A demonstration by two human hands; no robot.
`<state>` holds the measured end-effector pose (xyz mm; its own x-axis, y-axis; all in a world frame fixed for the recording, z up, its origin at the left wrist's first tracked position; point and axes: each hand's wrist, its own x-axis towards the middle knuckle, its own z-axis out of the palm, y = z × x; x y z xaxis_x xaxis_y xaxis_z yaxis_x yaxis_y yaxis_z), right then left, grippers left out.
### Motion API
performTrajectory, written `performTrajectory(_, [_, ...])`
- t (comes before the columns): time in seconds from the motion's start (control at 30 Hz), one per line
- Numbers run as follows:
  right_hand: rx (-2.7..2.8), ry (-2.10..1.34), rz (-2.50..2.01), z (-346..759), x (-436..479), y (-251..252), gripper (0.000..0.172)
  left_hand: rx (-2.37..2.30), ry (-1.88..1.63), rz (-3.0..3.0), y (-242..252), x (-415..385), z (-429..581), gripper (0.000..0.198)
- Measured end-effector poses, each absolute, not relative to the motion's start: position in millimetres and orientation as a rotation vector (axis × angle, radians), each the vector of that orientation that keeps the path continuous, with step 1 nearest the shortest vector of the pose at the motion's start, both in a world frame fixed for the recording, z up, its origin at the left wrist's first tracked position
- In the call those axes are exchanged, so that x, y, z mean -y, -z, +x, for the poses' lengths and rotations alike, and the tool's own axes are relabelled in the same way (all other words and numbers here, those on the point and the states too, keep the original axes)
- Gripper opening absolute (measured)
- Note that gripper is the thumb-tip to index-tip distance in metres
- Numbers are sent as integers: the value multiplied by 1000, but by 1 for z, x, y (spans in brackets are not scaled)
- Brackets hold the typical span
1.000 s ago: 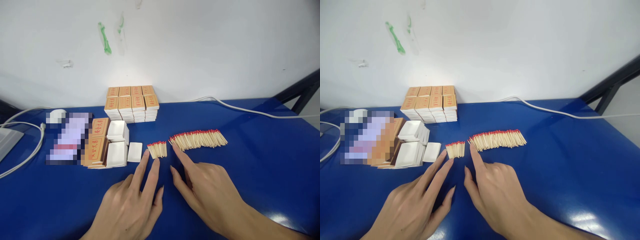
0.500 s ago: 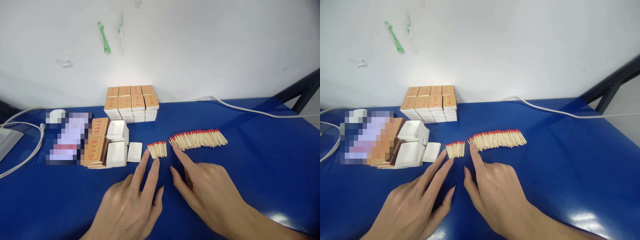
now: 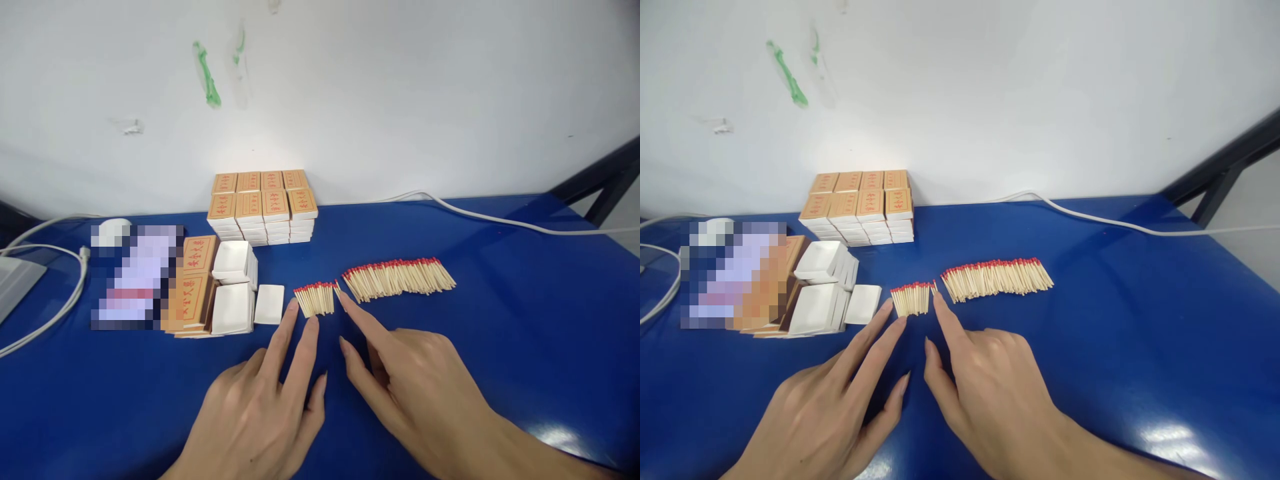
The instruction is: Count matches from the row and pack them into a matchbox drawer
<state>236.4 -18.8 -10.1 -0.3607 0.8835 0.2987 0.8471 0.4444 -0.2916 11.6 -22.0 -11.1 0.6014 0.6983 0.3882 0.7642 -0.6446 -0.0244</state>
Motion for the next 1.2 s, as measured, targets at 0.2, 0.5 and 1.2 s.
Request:
performTrajectory(0.2, [2273, -30, -1494, 237, 16, 11, 48, 1221, 532, -2641, 12, 21, 11, 49])
performTrajectory(0.5, [2279, 13, -1476, 237, 17, 10, 47, 1219, 522, -2642, 11, 22, 11, 49])
performTrajectory(1.2, [2214, -75, -1552, 241, 9, 11, 44, 1231, 533, -2665, 8, 22, 11, 50])
